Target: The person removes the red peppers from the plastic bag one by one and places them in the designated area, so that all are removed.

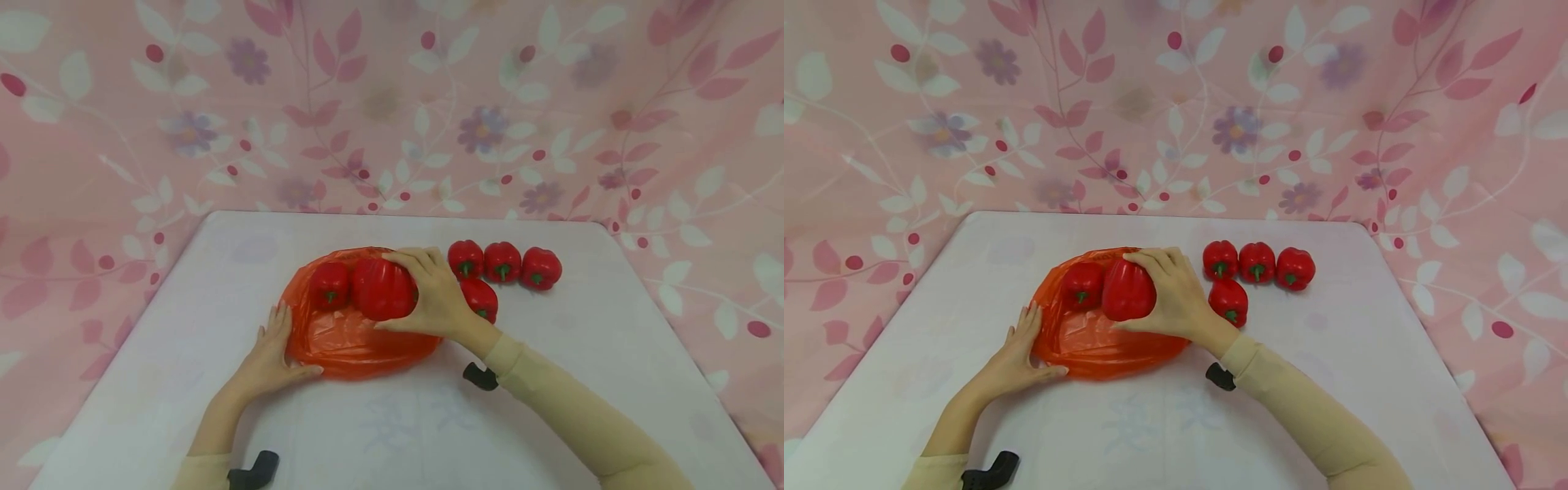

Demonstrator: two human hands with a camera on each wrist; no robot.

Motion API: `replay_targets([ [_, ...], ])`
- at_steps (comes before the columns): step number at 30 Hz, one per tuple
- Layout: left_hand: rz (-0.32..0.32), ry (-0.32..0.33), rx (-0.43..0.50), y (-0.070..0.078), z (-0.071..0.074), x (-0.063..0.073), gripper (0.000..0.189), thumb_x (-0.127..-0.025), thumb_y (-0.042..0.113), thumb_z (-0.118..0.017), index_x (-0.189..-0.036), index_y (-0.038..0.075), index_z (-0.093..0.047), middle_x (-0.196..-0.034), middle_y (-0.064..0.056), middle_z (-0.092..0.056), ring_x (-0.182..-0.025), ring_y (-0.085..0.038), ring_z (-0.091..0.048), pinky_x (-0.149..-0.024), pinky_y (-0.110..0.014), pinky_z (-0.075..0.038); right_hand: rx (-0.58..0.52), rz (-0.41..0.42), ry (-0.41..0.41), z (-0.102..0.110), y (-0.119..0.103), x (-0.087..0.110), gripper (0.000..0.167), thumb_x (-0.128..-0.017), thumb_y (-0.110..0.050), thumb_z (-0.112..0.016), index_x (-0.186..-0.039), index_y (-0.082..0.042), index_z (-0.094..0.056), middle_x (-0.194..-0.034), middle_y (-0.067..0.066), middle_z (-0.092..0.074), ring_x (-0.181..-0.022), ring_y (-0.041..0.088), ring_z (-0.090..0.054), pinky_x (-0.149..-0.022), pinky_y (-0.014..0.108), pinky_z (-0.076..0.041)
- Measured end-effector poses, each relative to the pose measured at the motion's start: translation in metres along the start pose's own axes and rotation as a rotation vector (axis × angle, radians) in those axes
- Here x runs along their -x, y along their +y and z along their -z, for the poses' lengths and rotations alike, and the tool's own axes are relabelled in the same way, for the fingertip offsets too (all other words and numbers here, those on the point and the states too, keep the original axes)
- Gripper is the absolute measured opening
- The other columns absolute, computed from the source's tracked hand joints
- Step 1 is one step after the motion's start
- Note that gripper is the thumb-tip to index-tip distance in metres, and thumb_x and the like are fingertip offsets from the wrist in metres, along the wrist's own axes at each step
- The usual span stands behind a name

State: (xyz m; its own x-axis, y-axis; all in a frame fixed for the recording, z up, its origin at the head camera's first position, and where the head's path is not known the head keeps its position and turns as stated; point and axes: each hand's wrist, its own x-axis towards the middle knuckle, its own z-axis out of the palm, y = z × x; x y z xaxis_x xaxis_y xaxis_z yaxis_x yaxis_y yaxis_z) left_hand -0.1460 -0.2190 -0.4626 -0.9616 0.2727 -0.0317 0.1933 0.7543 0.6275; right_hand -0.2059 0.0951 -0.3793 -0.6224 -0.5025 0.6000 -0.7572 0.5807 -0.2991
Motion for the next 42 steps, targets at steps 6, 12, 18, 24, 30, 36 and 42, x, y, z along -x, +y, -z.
replay_targets([
  [6, -0.002, 0.001, -0.009, -0.001, 0.000, 0.000, 0.126, -0.069, 0.056, -0.079, -0.151, -0.007, -0.006, -0.159, -0.023, 0.003, -0.145, -0.039, 0.009, -0.112, -0.062, 0.001, 0.018, 0.004, 0.020, 0.009, 0.008, 0.007, 0.095, -0.057, -0.055, -0.087, -0.133, -0.012, -0.049, -0.128, 0.005, -0.051, -0.115, 0.021, -0.043, -0.091, 0.044, -0.046],
  [12, 0.009, -0.012, -0.013, -0.002, -0.001, -0.001, 0.127, -0.069, 0.056, -0.079, -0.151, -0.006, -0.005, -0.159, -0.022, 0.004, -0.145, -0.038, 0.010, -0.112, -0.061, 0.002, 0.029, 0.008, 0.047, 0.019, 0.017, 0.014, 0.096, -0.055, -0.053, -0.088, -0.132, -0.010, -0.049, -0.130, 0.006, -0.052, -0.114, 0.023, -0.045, -0.090, 0.045, -0.045],
  [18, 0.003, -0.008, -0.012, 0.000, -0.001, -0.001, 0.126, -0.070, 0.056, -0.079, -0.151, -0.007, -0.006, -0.159, -0.022, 0.004, -0.145, -0.039, 0.010, -0.112, -0.062, 0.001, 0.062, 0.002, 0.059, 0.027, 0.024, 0.020, 0.097, -0.054, -0.053, -0.089, -0.131, -0.009, -0.050, -0.127, 0.008, -0.052, -0.113, 0.025, -0.046, -0.091, 0.046, -0.042],
  [24, 0.000, -0.008, -0.021, 0.000, -0.001, -0.001, 0.126, -0.070, 0.056, -0.079, -0.150, -0.008, -0.006, -0.158, -0.023, 0.004, -0.144, -0.040, 0.009, -0.112, -0.062, 0.001, 0.058, -0.021, 0.075, 0.033, 0.030, 0.025, 0.096, -0.052, -0.052, -0.089, -0.130, -0.010, -0.052, -0.126, 0.008, -0.054, -0.114, 0.026, -0.046, -0.094, 0.050, -0.040],
  [30, 0.004, -0.016, -0.021, 0.000, -0.001, -0.002, 0.126, -0.070, 0.056, -0.079, -0.151, -0.007, -0.005, -0.159, -0.022, 0.005, -0.145, -0.038, 0.010, -0.112, -0.062, 0.002, 0.057, -0.039, 0.077, 0.040, 0.036, 0.031, 0.095, -0.053, -0.048, -0.090, -0.130, -0.010, -0.051, -0.127, 0.008, -0.053, -0.117, 0.027, -0.045, -0.091, 0.052, -0.043],
  [36, -0.005, -0.009, -0.030, 0.001, 0.000, -0.002, 0.125, -0.071, 0.056, -0.078, -0.150, -0.008, -0.005, -0.158, -0.024, 0.003, -0.144, -0.040, 0.009, -0.111, -0.063, 0.001, 0.066, -0.063, 0.083, 0.045, 0.043, 0.037, 0.096, -0.051, -0.047, -0.091, -0.130, -0.011, -0.052, -0.124, 0.009, -0.054, -0.115, 0.027, -0.045, -0.089, 0.052, -0.042],
  [42, -0.009, -0.010, -0.032, 0.001, 0.000, -0.002, 0.126, -0.071, 0.056, -0.078, -0.150, -0.008, -0.005, -0.158, -0.024, 0.004, -0.144, -0.040, 0.009, -0.112, -0.063, 0.001, 0.076, -0.085, 0.080, 0.050, 0.048, 0.045, 0.096, -0.052, -0.045, -0.092, -0.131, -0.011, -0.051, -0.126, 0.009, -0.053, -0.114, 0.028, -0.044, -0.085, 0.050, -0.045],
])
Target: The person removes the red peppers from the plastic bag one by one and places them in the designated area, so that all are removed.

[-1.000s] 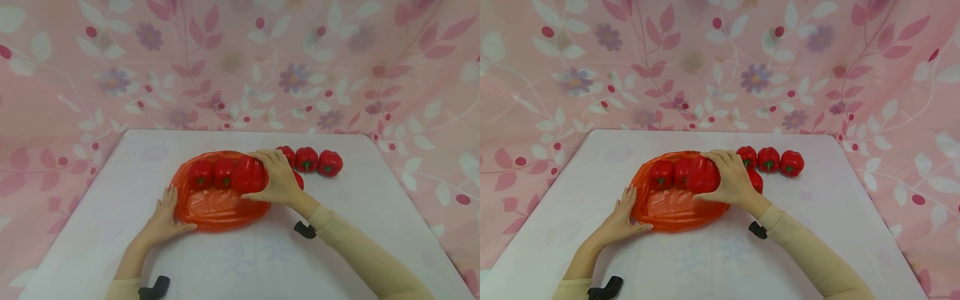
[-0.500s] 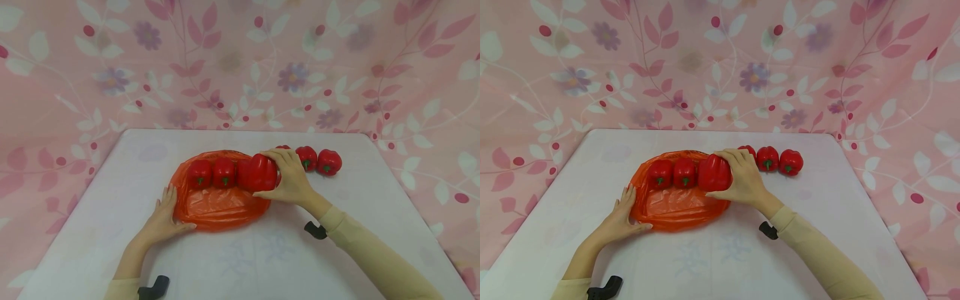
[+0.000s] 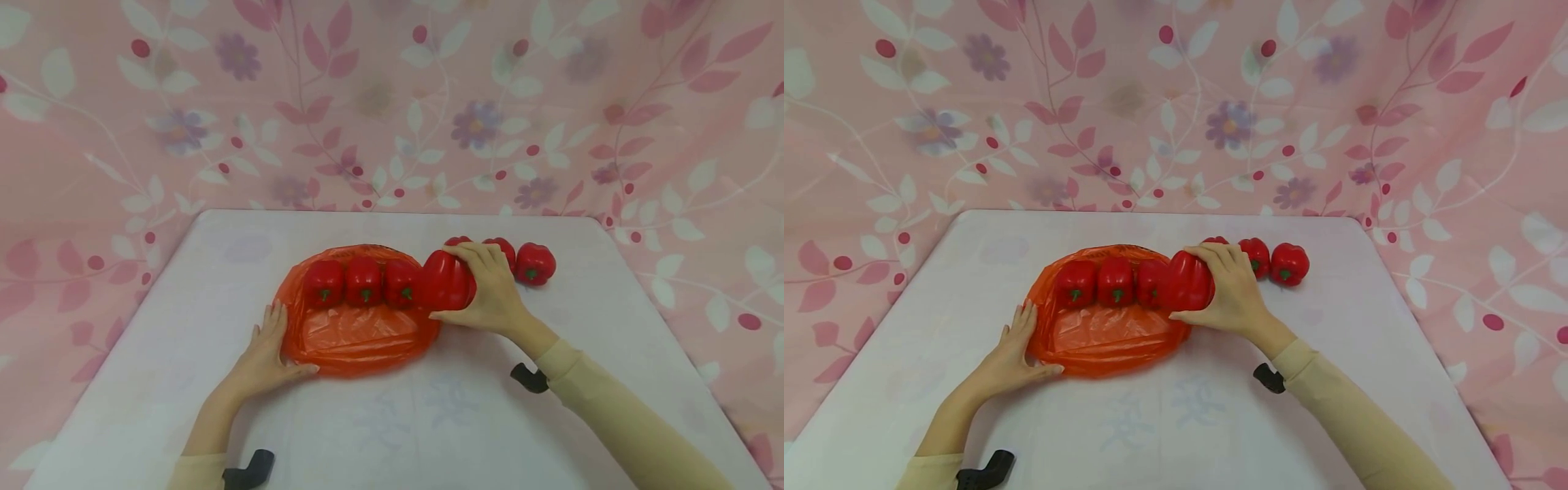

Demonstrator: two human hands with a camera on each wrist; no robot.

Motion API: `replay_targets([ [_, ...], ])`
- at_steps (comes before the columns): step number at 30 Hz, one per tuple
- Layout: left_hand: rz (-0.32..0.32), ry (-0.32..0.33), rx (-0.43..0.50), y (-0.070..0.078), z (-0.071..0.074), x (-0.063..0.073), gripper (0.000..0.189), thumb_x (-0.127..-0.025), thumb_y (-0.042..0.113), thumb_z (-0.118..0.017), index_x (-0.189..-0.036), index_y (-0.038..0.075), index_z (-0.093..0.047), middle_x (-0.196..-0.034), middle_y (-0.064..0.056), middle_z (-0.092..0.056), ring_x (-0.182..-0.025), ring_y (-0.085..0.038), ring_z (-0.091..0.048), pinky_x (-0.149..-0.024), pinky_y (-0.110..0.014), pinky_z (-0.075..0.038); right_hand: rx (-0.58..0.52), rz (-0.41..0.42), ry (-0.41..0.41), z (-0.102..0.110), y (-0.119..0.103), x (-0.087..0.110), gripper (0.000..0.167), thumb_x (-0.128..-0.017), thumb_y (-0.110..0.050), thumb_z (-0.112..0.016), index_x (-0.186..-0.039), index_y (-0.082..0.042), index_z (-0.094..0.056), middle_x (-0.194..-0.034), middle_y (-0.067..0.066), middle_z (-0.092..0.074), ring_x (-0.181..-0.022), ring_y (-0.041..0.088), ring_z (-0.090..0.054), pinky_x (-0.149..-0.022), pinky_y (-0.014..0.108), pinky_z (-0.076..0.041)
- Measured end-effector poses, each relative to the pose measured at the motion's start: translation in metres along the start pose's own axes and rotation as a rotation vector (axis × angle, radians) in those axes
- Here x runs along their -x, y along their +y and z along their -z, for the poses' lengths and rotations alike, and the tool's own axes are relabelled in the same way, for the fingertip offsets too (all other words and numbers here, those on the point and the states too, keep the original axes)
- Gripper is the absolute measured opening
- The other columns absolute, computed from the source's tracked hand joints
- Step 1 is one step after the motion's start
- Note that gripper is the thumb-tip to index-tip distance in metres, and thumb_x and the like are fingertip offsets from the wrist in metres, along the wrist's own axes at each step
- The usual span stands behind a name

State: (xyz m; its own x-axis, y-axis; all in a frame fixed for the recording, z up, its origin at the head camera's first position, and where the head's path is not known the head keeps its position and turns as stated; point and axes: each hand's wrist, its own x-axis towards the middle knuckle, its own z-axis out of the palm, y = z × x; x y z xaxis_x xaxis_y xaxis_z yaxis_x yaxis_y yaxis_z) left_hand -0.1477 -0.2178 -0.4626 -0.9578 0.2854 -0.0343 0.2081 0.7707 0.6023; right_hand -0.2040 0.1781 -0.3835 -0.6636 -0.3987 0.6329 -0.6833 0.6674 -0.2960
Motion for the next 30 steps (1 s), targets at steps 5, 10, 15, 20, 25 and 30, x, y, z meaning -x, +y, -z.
replay_targets([
  [5, 0.008, -0.009, -0.002, -0.001, 0.000, -0.001, 0.127, -0.070, 0.057, -0.078, -0.150, -0.007, -0.004, -0.158, -0.023, 0.005, -0.144, -0.039, 0.010, -0.112, -0.062, 0.002, 0.006, 0.008, 0.017, 0.006, 0.005, 0.005, 0.097, -0.050, -0.043, -0.092, -0.131, -0.008, -0.051, -0.126, 0.011, -0.054, -0.115, 0.031, -0.044, -0.088, 0.051, -0.043],
  [10, 0.007, -0.007, 0.005, -0.001, 0.000, -0.001, 0.126, -0.070, 0.056, -0.079, -0.150, -0.008, -0.004, -0.158, -0.024, 0.004, -0.144, -0.040, 0.010, -0.112, -0.062, 0.002, 0.022, 0.003, 0.013, 0.012, 0.009, 0.009, 0.095, -0.051, -0.042, -0.092, -0.130, -0.008, -0.051, -0.125, 0.012, -0.053, -0.116, 0.032, -0.044, -0.089, 0.053, -0.042],
  [15, 0.010, -0.010, 0.004, 0.000, 0.001, 0.000, 0.126, -0.070, 0.056, -0.078, -0.150, -0.008, -0.004, -0.158, -0.024, 0.004, -0.144, -0.039, 0.010, -0.112, -0.062, 0.002, 0.050, -0.020, -0.017, 0.016, 0.010, 0.013, 0.096, -0.052, -0.043, -0.091, -0.132, -0.009, -0.049, -0.127, 0.013, -0.052, -0.118, 0.031, -0.043, -0.091, 0.056, -0.042],
  [20, 0.006, -0.004, 0.008, 0.000, 0.001, 0.000, 0.125, -0.071, 0.055, -0.079, -0.150, -0.008, -0.005, -0.158, -0.025, 0.003, -0.144, -0.040, 0.009, -0.111, -0.063, 0.002, 0.062, -0.033, -0.026, 0.018, 0.012, 0.014, 0.096, -0.053, -0.042, -0.091, -0.132, -0.009, -0.049, -0.125, 0.013, -0.051, -0.118, 0.031, -0.043, -0.089, 0.056, -0.044],
  [25, 0.004, -0.003, 0.013, 0.000, 0.001, 0.000, 0.125, -0.071, 0.055, -0.078, -0.150, -0.008, -0.005, -0.158, -0.024, 0.003, -0.144, -0.040, 0.010, -0.111, -0.063, 0.002, 0.061, -0.040, -0.018, 0.022, 0.014, 0.017, 0.094, -0.053, -0.040, -0.091, -0.131, -0.008, -0.050, -0.125, 0.013, -0.052, -0.118, 0.032, -0.042, -0.091, 0.057, -0.042],
  [30, 0.008, -0.006, 0.010, 0.000, 0.000, 0.000, 0.127, -0.069, 0.056, -0.079, -0.150, -0.007, -0.005, -0.158, -0.024, 0.003, -0.144, -0.039, 0.010, -0.112, -0.062, 0.002, 0.078, -0.043, -0.008, 0.027, 0.018, 0.020, 0.094, -0.053, -0.040, -0.090, -0.130, -0.006, -0.050, -0.126, 0.013, -0.052, -0.118, 0.032, -0.042, -0.094, 0.057, -0.039],
])
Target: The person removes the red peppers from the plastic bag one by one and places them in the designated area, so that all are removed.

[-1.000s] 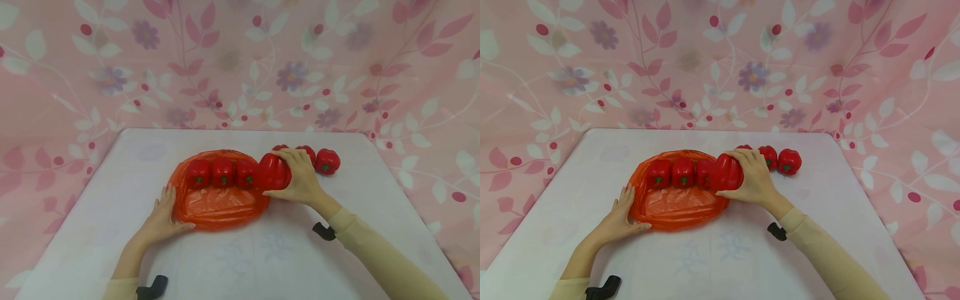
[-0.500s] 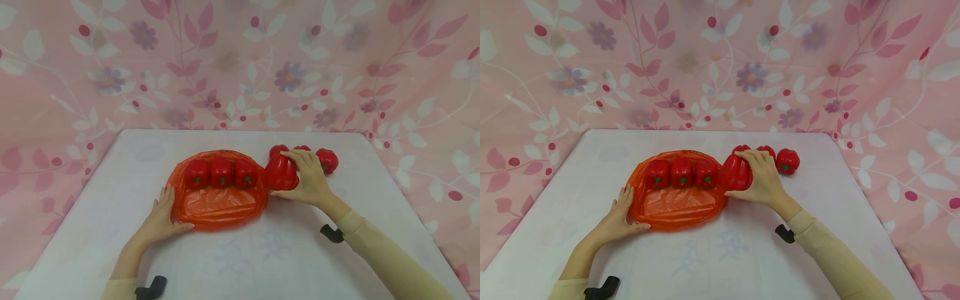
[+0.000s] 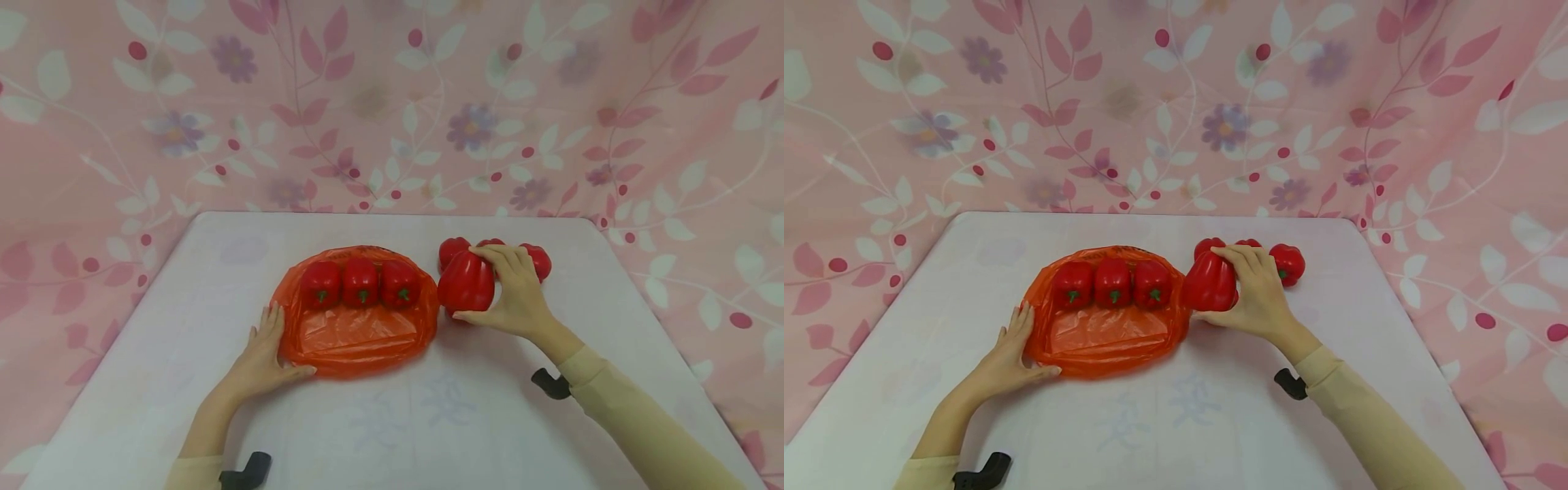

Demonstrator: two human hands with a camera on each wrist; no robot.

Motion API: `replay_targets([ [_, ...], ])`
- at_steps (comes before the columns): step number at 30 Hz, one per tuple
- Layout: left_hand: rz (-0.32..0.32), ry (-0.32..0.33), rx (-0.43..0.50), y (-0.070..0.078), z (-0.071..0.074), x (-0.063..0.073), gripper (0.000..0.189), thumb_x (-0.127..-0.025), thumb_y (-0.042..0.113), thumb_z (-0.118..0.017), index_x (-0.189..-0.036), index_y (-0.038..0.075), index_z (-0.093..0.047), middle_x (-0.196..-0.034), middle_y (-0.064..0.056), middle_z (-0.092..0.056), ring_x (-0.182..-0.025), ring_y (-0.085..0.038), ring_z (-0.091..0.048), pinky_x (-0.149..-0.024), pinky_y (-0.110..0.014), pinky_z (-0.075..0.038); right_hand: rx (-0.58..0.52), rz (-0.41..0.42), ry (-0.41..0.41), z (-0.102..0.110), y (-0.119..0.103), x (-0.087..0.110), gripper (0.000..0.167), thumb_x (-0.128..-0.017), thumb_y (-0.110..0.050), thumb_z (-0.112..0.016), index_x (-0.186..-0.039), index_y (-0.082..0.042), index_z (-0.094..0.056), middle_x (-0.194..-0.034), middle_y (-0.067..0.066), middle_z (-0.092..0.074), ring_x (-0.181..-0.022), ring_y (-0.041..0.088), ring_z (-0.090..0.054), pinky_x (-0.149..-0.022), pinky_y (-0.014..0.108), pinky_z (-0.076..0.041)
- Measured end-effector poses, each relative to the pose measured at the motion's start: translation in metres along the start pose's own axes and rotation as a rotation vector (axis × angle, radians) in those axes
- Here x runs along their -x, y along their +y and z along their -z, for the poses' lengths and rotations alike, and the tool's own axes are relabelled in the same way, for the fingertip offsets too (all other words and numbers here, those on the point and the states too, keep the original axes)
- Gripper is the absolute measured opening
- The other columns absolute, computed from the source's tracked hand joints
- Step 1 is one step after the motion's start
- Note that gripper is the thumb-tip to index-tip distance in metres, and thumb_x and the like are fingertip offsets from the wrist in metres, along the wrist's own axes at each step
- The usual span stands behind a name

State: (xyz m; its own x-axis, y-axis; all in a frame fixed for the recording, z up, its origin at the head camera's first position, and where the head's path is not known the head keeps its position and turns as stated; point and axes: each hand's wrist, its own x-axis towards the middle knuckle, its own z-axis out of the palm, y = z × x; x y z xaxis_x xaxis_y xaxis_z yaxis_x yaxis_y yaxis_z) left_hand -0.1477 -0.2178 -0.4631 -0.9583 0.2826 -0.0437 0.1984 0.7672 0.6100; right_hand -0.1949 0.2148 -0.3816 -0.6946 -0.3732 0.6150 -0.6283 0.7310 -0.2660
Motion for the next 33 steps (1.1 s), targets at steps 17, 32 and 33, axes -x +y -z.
replay_targets([
  [17, -0.007, 0.007, -0.010, 0.000, 0.000, -0.001, 0.126, -0.070, 0.056, -0.079, -0.150, -0.008, -0.005, -0.158, -0.024, 0.003, -0.144, -0.040, 0.009, -0.111, -0.063, 0.001, 0.039, -0.036, 0.000, 0.013, 0.019, 0.017, 0.095, -0.052, -0.036, -0.091, -0.131, -0.005, -0.049, -0.127, 0.015, -0.052, -0.118, 0.034, -0.041, -0.086, 0.054, -0.046],
  [32, -0.001, -0.004, 0.002, -0.002, -0.002, -0.001, 0.127, -0.069, 0.055, -0.080, -0.150, -0.007, -0.004, -0.158, -0.023, 0.004, -0.144, -0.039, 0.010, -0.112, -0.062, 0.003, 0.069, -0.064, -0.017, 0.026, 0.037, 0.032, 0.095, -0.050, -0.037, -0.090, -0.130, -0.005, -0.051, -0.126, 0.015, -0.051, -0.115, 0.032, -0.041, -0.080, 0.052, -0.050],
  [33, 0.000, -0.004, 0.003, -0.002, -0.001, -0.001, 0.127, -0.069, 0.055, -0.079, -0.150, -0.007, -0.004, -0.158, -0.023, 0.004, -0.144, -0.039, 0.011, -0.112, -0.062, 0.003, 0.072, -0.065, -0.015, 0.026, 0.038, 0.033, 0.095, -0.050, -0.037, -0.090, -0.130, -0.005, -0.051, -0.126, 0.015, -0.051, -0.115, 0.032, -0.041, -0.079, 0.052, -0.050],
])
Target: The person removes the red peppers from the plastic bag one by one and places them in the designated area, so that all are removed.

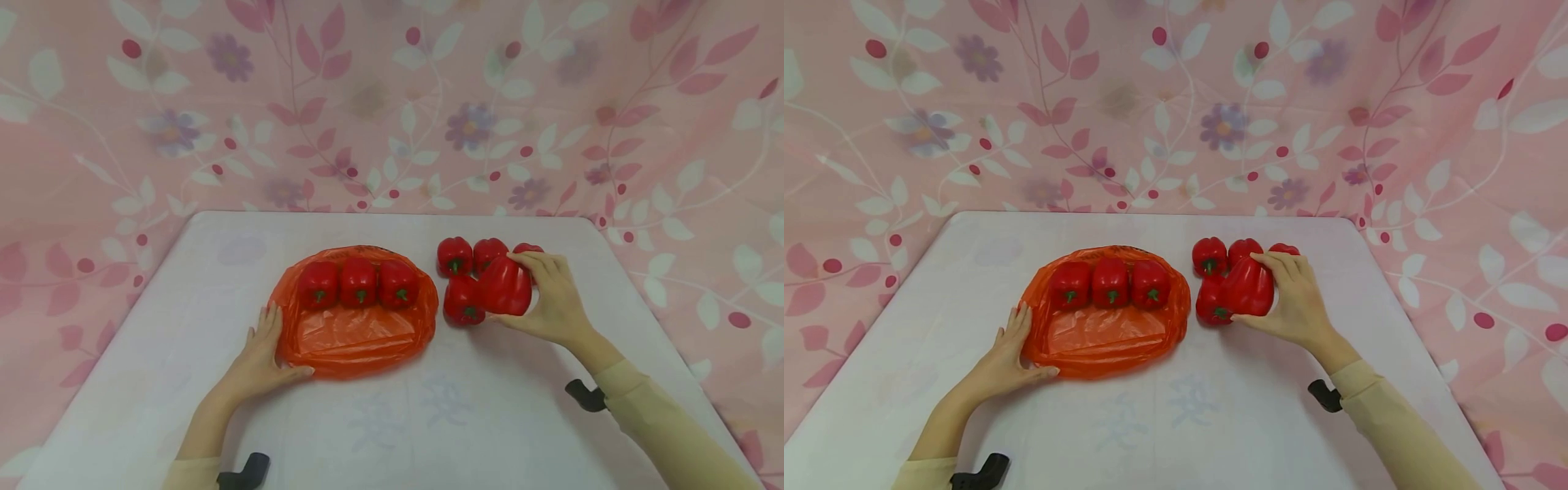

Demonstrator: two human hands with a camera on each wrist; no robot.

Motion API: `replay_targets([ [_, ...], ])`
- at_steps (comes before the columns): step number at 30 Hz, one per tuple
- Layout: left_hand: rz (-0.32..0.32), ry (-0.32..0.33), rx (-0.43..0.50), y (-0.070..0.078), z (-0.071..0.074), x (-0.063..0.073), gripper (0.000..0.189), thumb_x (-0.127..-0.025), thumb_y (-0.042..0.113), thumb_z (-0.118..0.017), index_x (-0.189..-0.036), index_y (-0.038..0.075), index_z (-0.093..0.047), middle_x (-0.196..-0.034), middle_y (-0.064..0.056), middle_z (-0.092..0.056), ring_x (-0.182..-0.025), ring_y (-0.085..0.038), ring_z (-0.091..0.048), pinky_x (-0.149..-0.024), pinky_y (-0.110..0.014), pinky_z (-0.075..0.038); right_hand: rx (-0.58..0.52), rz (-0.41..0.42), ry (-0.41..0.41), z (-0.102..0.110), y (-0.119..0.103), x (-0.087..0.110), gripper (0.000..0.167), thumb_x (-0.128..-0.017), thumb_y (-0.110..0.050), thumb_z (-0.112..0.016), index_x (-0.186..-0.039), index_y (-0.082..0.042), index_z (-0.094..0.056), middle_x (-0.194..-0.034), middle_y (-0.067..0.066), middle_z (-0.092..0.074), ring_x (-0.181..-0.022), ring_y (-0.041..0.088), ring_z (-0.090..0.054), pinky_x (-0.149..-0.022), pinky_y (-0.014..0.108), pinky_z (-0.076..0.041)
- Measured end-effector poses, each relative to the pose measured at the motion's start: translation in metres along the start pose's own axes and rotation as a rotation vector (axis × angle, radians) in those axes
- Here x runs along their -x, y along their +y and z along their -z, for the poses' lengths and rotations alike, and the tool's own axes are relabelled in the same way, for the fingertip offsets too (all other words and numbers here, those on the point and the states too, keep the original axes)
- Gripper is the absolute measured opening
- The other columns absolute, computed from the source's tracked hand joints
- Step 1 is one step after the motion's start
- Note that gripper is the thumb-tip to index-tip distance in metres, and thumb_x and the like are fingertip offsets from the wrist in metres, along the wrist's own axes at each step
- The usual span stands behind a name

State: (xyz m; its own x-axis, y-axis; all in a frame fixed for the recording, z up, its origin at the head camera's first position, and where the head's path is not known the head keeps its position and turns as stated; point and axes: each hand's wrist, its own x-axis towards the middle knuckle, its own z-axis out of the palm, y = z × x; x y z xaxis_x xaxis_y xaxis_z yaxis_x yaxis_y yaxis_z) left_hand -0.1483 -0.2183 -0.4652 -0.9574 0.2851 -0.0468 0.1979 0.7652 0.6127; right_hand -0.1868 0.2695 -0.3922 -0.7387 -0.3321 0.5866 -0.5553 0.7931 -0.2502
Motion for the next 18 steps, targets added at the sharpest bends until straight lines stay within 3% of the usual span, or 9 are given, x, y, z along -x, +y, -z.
replay_targets([
  [10, 0.009, -0.003, 0.009, -0.003, 0.000, 0.000, 0.127, -0.070, 0.057, -0.078, -0.151, -0.006, -0.002, -0.159, -0.022, 0.006, -0.145, -0.036, 0.013, -0.112, -0.062, 0.004, 0.031, -0.029, -0.045, 0.001, 0.014, 0.003, 0.096, -0.051, -0.035, -0.092, -0.131, -0.005, -0.049, -0.126, 0.015, -0.050, -0.113, 0.032, -0.041, -0.077, 0.051, -0.051],
  [18, 0.001, 0.002, -0.001, -0.003, -0.002, 0.000, 0.128, -0.069, 0.057, -0.079, -0.151, -0.007, -0.004, -0.159, -0.023, 0.004, -0.145, -0.037, 0.012, -0.112, -0.062, 0.003, 0.032, -0.063, -0.137, -0.002, 0.027, 0.007, 0.090, -0.054, -0.035, -0.092, -0.129, -0.006, -0.052, -0.123, 0.013, -0.051, -0.109, 0.031, -0.042, -0.075, 0.055, -0.053],
])
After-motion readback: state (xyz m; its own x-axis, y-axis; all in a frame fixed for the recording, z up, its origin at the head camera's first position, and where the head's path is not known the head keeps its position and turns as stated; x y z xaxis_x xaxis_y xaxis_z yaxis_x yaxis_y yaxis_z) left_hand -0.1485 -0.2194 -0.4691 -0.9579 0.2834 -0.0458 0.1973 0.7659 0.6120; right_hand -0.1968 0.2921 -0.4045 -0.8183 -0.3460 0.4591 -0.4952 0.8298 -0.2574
